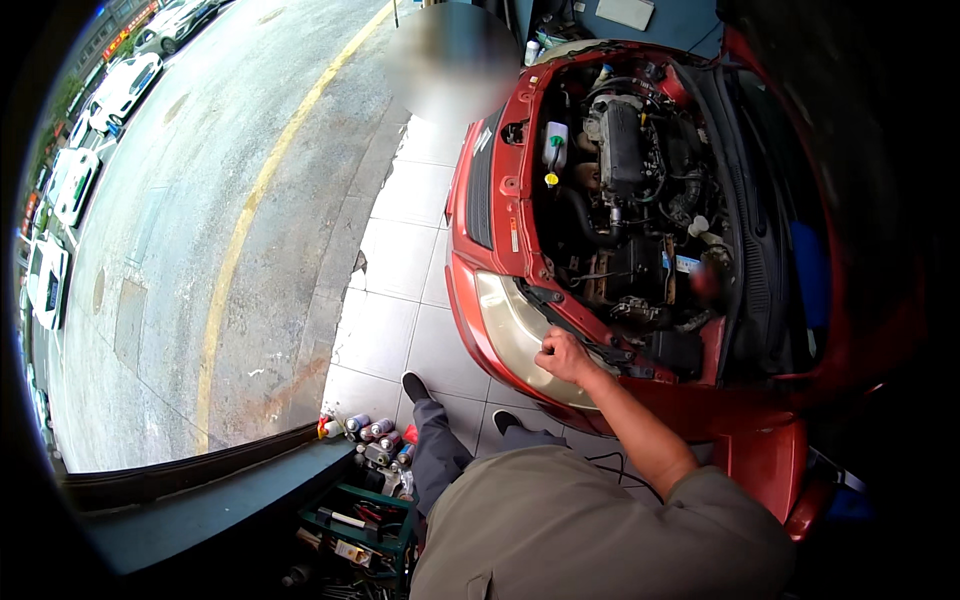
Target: The person removes the engine cover from a red Suzuki, retrieves a new air filter, and installs it into the engine bay. They then reassemble the engine cover and secure it in place.
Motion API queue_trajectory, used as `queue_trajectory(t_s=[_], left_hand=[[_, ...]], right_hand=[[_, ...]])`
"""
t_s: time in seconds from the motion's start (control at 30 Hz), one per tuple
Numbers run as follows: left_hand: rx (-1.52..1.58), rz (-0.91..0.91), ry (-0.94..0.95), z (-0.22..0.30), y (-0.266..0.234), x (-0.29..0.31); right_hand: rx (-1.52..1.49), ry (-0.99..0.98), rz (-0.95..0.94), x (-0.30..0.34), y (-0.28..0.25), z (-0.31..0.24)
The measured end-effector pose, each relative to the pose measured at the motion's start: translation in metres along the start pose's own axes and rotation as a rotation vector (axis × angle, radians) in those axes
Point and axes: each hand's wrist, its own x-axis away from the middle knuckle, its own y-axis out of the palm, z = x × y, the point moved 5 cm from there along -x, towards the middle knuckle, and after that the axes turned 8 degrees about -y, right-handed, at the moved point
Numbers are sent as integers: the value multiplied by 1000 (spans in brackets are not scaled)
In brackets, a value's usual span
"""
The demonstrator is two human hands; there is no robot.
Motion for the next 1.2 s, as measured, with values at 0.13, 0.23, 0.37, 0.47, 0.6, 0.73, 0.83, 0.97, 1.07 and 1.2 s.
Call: queue_trajectory(t_s=[0.13, 0.23, 0.37, 0.47, 0.6, 0.73, 0.83, 0.97, 1.07, 1.2], left_hand=[[-71, -26, -35, 45, -68, -68], [-138, 15, -60, 92, -162, -120], [29, 162, 13, 207, -353, -198], [45, 265, 126, 337, -494, -236], [-141, 427, 332, 458, -632, -307], [-138, 445, 343, 545, -649, -344], [-148, 156, 145, 606, -572, -305], [-238, 131, 14, 637, -532, -303], [-312, 58, -13, 658, -517, -322], [-376, 12, -56, 739, -518, -384]], right_hand=[[78, 204, -27, -51, 39, 30], [122, 324, -15, -81, 53, 35], [53, 504, 13, -111, 59, 33], [-16, 655, 227, -121, 51, 34], [-77, 885, 384, -160, 55, 43], [-120, 819, 616, -227, 71, 80], [-88, 859, 434, -299, 61, 90], [-93, 704, 301, -443, 29, 99], [-180, 707, 357, -526, 6, 116], [-120, 766, 482, -573, 1, 172]])
